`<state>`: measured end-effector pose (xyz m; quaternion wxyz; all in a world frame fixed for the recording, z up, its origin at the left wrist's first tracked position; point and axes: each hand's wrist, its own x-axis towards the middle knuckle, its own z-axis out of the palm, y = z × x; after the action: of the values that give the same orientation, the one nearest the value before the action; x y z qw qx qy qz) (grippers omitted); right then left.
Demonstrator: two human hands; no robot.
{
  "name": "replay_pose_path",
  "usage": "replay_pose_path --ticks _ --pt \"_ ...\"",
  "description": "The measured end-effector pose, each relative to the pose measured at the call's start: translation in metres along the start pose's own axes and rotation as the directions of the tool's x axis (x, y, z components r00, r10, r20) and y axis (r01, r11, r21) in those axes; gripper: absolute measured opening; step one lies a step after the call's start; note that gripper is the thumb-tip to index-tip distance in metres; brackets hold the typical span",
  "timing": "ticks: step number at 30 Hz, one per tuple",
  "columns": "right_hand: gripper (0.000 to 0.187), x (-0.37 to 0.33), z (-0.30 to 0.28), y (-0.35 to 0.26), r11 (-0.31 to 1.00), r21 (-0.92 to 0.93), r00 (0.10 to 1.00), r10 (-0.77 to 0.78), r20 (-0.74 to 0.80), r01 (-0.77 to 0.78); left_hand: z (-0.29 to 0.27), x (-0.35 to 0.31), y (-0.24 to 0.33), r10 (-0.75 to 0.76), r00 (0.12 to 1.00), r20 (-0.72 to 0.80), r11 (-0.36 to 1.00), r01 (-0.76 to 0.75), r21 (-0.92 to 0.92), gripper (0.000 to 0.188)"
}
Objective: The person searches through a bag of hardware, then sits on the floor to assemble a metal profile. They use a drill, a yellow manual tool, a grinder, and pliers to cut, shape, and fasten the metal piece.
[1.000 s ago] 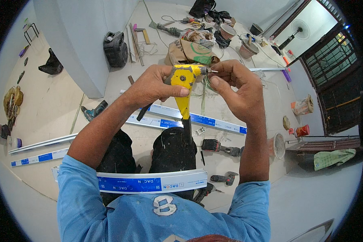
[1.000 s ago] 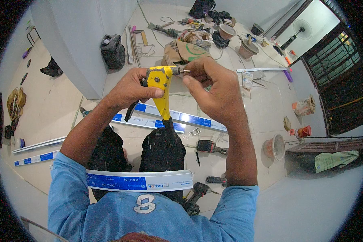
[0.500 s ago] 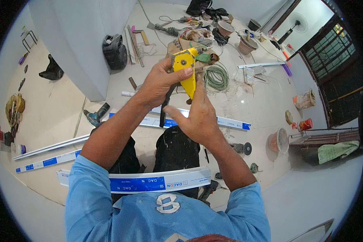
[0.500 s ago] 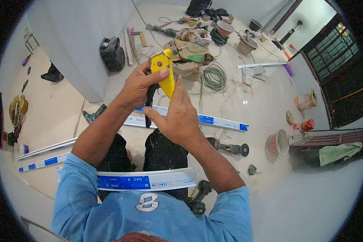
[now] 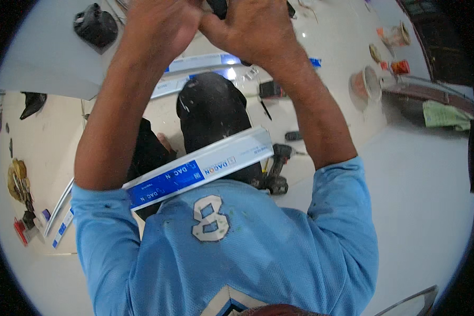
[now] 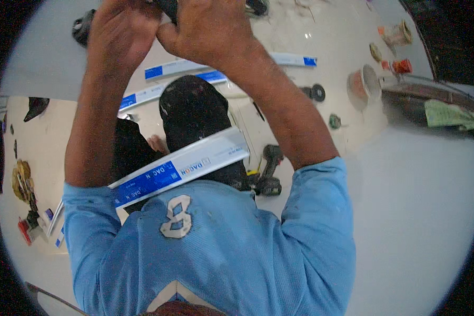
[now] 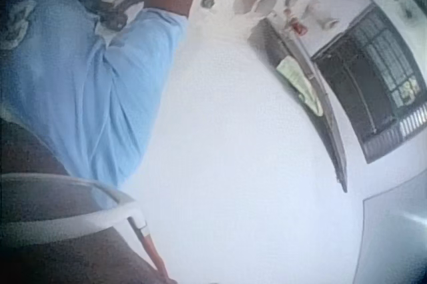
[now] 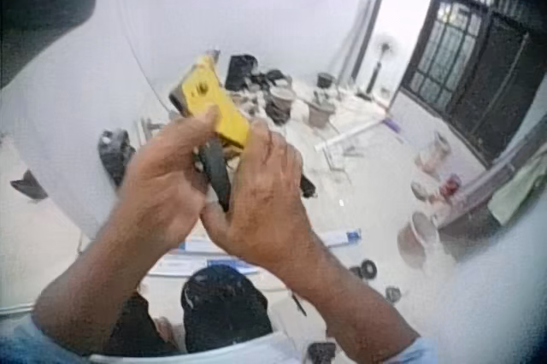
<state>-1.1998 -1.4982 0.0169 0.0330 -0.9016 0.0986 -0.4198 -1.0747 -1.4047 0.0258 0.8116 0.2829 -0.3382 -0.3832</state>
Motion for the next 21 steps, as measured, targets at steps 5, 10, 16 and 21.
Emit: replay_pose_path --ticks 5,10,16,21 --pt "0.087 -0.028 -0.072 0.01 0.74 0.531 0.91 0.345 0.229 -0.414 -0.001 -0.126 0.004 -0.51 0.825 0.243 0.394 -0.027 0.919 0.121" --pt "0.095 -0.072 -0.128 0.035 0.406 0.708 0.795 0.476 0.376 -0.578 0.057 -0.179 -0.025 -0.703 0.643 0.303 0.039 -0.391 0.919 0.115" --pt "0.092 -0.118 -0.144 0.033 0.286 0.825 0.841 0.408 0.355 -0.487 0.033 -0.158 -0.015 -0.55 0.81 0.204 0.036 -0.221 0.975 0.106" --pt "0.088 -0.137 -0.153 -0.005 -0.038 0.813 0.718 0.447 0.534 -0.581 -0.009 -0.105 0.023 -0.499 0.858 0.122 0.317 0.05 0.947 0.101"
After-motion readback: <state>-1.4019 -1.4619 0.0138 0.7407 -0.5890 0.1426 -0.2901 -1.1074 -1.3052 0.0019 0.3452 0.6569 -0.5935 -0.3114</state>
